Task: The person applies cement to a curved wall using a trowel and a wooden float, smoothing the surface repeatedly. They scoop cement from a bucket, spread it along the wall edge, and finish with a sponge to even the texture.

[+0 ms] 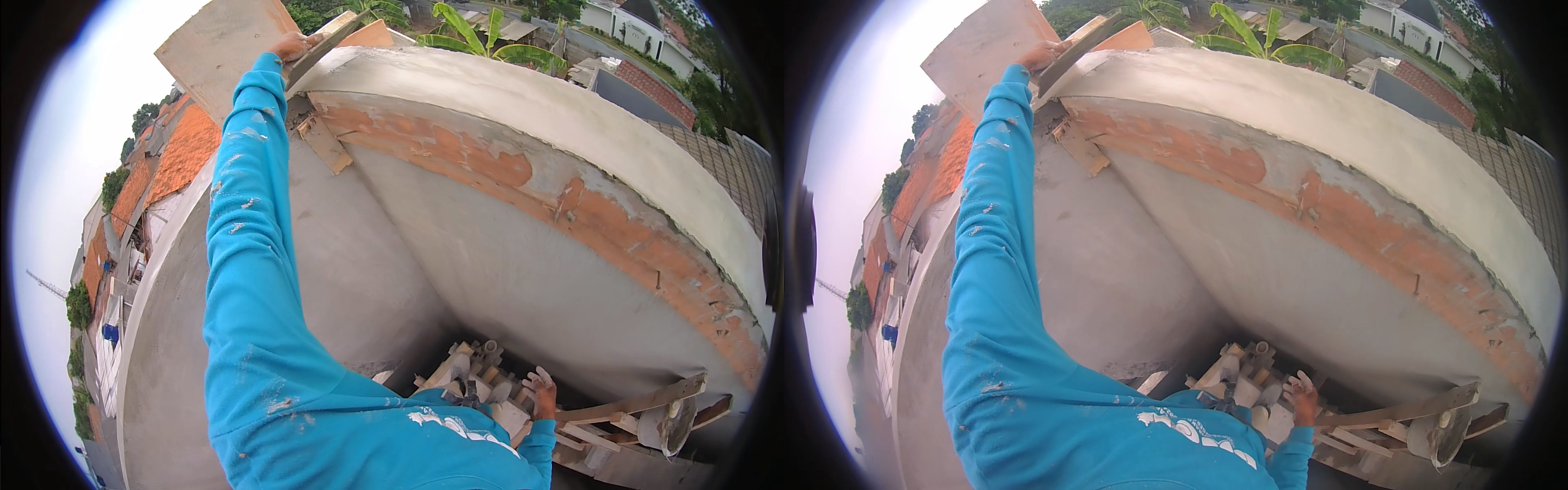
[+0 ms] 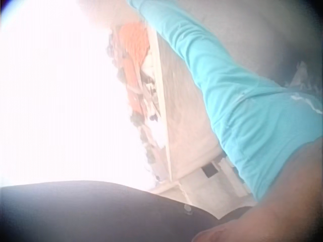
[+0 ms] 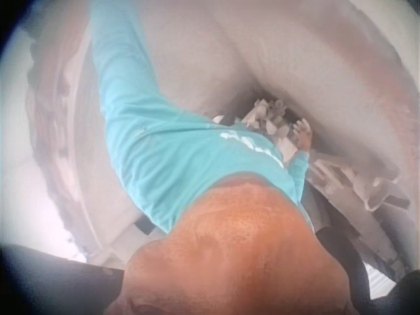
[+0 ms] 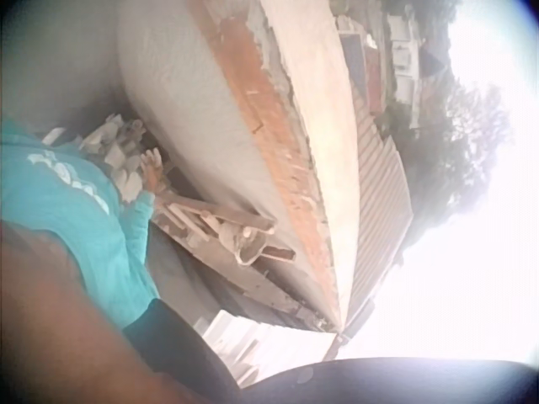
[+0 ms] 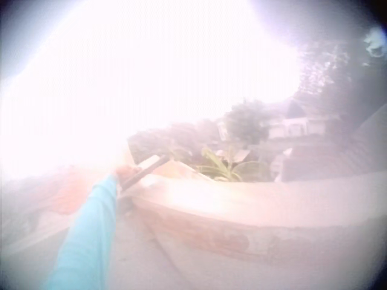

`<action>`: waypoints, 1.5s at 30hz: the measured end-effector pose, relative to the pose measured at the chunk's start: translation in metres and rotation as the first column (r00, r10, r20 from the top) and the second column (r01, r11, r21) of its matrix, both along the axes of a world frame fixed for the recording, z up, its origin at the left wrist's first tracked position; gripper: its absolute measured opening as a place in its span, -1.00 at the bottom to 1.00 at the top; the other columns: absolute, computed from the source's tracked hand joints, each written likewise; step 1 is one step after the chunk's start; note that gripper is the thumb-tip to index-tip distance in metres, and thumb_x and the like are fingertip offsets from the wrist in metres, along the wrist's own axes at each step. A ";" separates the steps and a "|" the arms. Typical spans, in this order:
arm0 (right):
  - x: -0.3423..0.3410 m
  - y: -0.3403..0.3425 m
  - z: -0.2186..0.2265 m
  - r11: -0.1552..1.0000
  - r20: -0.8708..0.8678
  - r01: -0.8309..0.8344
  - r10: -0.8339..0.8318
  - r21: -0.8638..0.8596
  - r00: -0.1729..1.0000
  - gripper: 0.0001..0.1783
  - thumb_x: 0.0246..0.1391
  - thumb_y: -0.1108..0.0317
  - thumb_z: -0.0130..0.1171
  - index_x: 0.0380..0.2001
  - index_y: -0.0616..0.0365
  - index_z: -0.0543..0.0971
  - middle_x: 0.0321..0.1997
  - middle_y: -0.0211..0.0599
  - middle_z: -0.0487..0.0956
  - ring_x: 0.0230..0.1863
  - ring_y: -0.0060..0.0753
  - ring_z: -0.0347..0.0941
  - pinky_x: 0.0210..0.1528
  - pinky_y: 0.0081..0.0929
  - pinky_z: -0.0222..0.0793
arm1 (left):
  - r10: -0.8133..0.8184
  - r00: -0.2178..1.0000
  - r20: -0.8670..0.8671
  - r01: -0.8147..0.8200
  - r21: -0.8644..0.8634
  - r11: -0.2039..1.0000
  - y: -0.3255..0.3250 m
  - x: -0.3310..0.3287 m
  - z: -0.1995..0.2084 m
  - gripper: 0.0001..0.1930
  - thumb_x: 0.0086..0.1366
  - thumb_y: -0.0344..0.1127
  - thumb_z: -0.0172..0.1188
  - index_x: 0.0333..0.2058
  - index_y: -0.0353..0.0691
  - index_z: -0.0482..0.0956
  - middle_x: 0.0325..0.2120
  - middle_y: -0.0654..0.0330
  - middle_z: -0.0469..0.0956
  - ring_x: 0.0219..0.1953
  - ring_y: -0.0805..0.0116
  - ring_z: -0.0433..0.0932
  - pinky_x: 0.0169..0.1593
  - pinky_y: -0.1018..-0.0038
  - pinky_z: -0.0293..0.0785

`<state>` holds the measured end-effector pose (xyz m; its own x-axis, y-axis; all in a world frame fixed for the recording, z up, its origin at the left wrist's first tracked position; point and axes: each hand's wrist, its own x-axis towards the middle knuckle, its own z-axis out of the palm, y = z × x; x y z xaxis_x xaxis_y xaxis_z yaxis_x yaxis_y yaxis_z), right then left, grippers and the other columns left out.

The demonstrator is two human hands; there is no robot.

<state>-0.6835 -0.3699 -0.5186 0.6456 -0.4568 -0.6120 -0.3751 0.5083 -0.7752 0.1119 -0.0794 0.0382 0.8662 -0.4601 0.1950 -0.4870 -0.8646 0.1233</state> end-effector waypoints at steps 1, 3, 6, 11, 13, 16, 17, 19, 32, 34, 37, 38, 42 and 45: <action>-0.002 0.004 -0.004 1.000 -0.016 -0.014 0.014 -0.007 1.000 -0.39 0.28 0.28 0.04 0.33 0.24 0.23 0.16 0.02 0.48 0.00 -0.17 0.54 0.03 -0.21 0.49 | -0.031 0.999 0.014 0.030 0.057 0.998 0.001 0.017 -0.001 -0.32 0.35 0.29 0.03 -0.10 -0.34 0.65 -0.26 0.05 0.64 -0.24 0.30 0.56 -0.15 0.27 0.48; -0.005 0.011 -0.010 0.999 -0.031 -0.035 0.035 -0.009 0.999 -0.44 0.30 0.32 -0.03 0.33 0.23 0.23 0.17 0.02 0.48 0.01 -0.15 0.54 0.05 -0.18 0.48 | -0.082 0.996 0.045 0.073 0.171 0.983 0.012 0.040 -0.001 -0.29 0.33 0.32 0.03 -0.14 -0.36 0.67 -0.26 0.00 0.65 -0.23 0.25 0.56 -0.13 0.25 0.46; -0.004 0.021 -0.018 1.000 -0.027 0.000 0.000 -0.010 1.000 -0.45 0.30 0.33 -0.04 0.32 0.24 0.25 0.15 0.00 0.50 -0.02 -0.17 0.55 0.03 -0.20 0.49 | -0.024 0.996 0.085 0.006 0.205 0.979 -0.013 0.039 -0.007 -0.23 0.28 0.38 0.05 -0.18 -0.40 0.67 -0.25 -0.04 0.65 -0.20 0.18 0.57 -0.11 0.23 0.45; 0.003 0.025 -0.018 0.999 -0.012 0.051 -0.051 0.015 0.999 -0.46 0.27 0.32 0.05 0.26 0.30 0.32 0.05 -0.06 0.55 -0.09 -0.31 0.54 -0.08 -0.42 0.53 | 0.063 0.998 0.007 -0.063 0.162 0.985 -0.021 0.013 -0.007 -0.01 0.19 0.56 -0.10 -0.07 -0.47 0.59 0.01 -0.20 0.53 0.07 -0.13 0.50 0.12 0.19 0.40; 0.005 0.023 -0.019 0.999 -0.020 0.049 -0.049 0.013 0.999 -0.47 0.28 0.33 0.03 0.26 0.29 0.32 0.06 -0.06 0.55 -0.09 -0.31 0.54 -0.07 -0.40 0.53 | 0.068 0.996 0.054 -0.078 0.213 0.974 -0.027 0.005 -0.005 -0.02 0.18 0.56 -0.09 -0.09 -0.47 0.60 -0.02 -0.20 0.55 0.05 -0.12 0.52 0.09 0.17 0.41; 0.006 0.020 -0.018 0.999 -0.032 0.041 -0.042 -0.016 0.999 -0.48 0.28 0.34 0.02 0.26 0.28 0.33 0.07 -0.05 0.55 -0.08 -0.29 0.55 -0.07 -0.38 0.52 | 0.070 0.992 0.106 -0.098 0.287 0.953 -0.043 -0.015 -0.003 -0.02 0.17 0.56 -0.07 -0.11 -0.48 0.61 -0.07 -0.19 0.57 -0.01 -0.10 0.55 0.04 0.15 0.43; 0.007 0.019 -0.016 0.999 -0.035 0.038 -0.039 -0.030 0.999 -0.48 0.27 0.34 0.01 0.26 0.27 0.33 0.07 -0.04 0.55 -0.07 -0.28 0.56 -0.07 -0.38 0.52 | 0.069 0.990 0.120 -0.104 0.312 0.944 -0.048 -0.020 -0.003 -0.03 0.17 0.55 -0.06 -0.12 -0.48 0.61 -0.09 -0.19 0.58 -0.04 -0.09 0.56 0.02 0.14 0.44; 0.007 0.018 -0.014 0.998 -0.007 0.054 -0.054 -0.013 0.998 -0.48 0.27 0.33 0.04 0.26 0.26 0.34 0.08 -0.04 0.55 -0.06 -0.26 0.57 -0.07 -0.37 0.52 | 0.036 0.991 0.126 -0.068 0.259 0.963 -0.051 -0.026 -0.006 -0.10 0.21 0.49 -0.01 -0.22 -0.48 0.64 -0.20 -0.17 0.61 -0.15 0.01 0.57 -0.07 0.16 0.44; -0.037 -0.014 -0.031 0.997 0.102 0.054 -0.060 0.062 0.993 -0.36 0.23 0.16 0.18 0.28 0.23 0.31 0.05 -0.08 0.55 -0.10 -0.28 0.58 -0.11 -0.36 0.52 | -0.091 0.991 0.101 0.064 0.247 0.967 -0.105 -0.099 -0.004 -0.26 0.27 0.34 0.09 -0.35 -0.44 0.65 -0.43 -0.01 0.59 -0.37 0.18 0.52 -0.28 0.25 0.43; -0.049 -0.027 -0.032 0.997 0.122 0.056 -0.062 0.051 0.991 -0.36 0.23 0.14 0.18 0.28 0.23 0.31 0.05 -0.08 0.55 -0.09 -0.27 0.58 -0.09 -0.36 0.52 | -0.079 0.989 0.122 0.044 0.270 0.962 -0.131 -0.139 -0.002 -0.34 0.34 0.24 0.06 -0.24 -0.42 0.63 -0.42 -0.04 0.59 -0.37 0.14 0.54 -0.28 0.25 0.43; -0.072 -0.047 -0.029 0.999 0.109 0.031 -0.036 0.042 0.993 -0.36 0.23 0.13 0.17 0.28 0.22 0.31 0.07 -0.08 0.54 -0.08 -0.27 0.57 -0.06 -0.34 0.51 | -0.365 0.898 0.247 0.146 0.616 0.774 -0.113 -0.110 -0.006 -0.50 0.45 0.02 -0.05 0.00 -0.37 0.51 -0.42 -0.08 0.58 -0.36 0.05 0.55 -0.28 0.22 0.43; -0.077 -0.053 -0.026 0.999 0.099 0.037 -0.040 0.038 0.994 -0.36 0.24 0.13 0.17 0.28 0.22 0.31 0.07 -0.08 0.54 -0.07 -0.27 0.57 -0.04 -0.34 0.51 | -0.403 0.884 0.235 0.162 0.657 0.737 -0.116 -0.105 -0.006 -0.54 0.47 -0.06 -0.08 0.07 -0.35 0.45 -0.42 -0.09 0.57 -0.36 0.02 0.56 -0.29 0.20 0.43; -0.101 -0.081 -0.031 0.997 0.116 0.068 -0.071 0.027 0.991 -0.36 0.25 0.14 0.15 0.29 0.23 0.30 0.10 -0.05 0.53 -0.04 -0.23 0.56 0.01 -0.30 0.49 | -0.302 0.937 0.176 0.147 0.587 0.796 -0.165 -0.151 -0.005 -0.58 0.49 -0.20 -0.15 0.18 -0.33 0.32 -0.43 -0.10 0.56 -0.37 -0.05 0.55 -0.30 0.14 0.42; -0.113 -0.096 -0.028 0.998 0.118 0.063 -0.066 0.031 0.991 -0.36 0.26 0.15 0.14 0.29 0.25 0.28 0.11 -0.02 0.51 -0.03 -0.21 0.56 0.03 -0.28 0.48 | -0.311 0.924 0.223 0.133 0.573 0.808 -0.194 -0.221 0.001 -0.50 0.42 0.00 -0.03 -0.05 -0.41 0.50 -0.42 -0.12 0.57 -0.41 0.00 0.53 -0.30 0.15 0.42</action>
<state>-0.7961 -0.4659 -0.5462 0.6842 -0.4843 -0.5452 -0.2465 0.5501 -0.7979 -0.1090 -0.2730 0.0396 0.6692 -0.7385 0.0831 -0.6096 -0.6094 -0.5069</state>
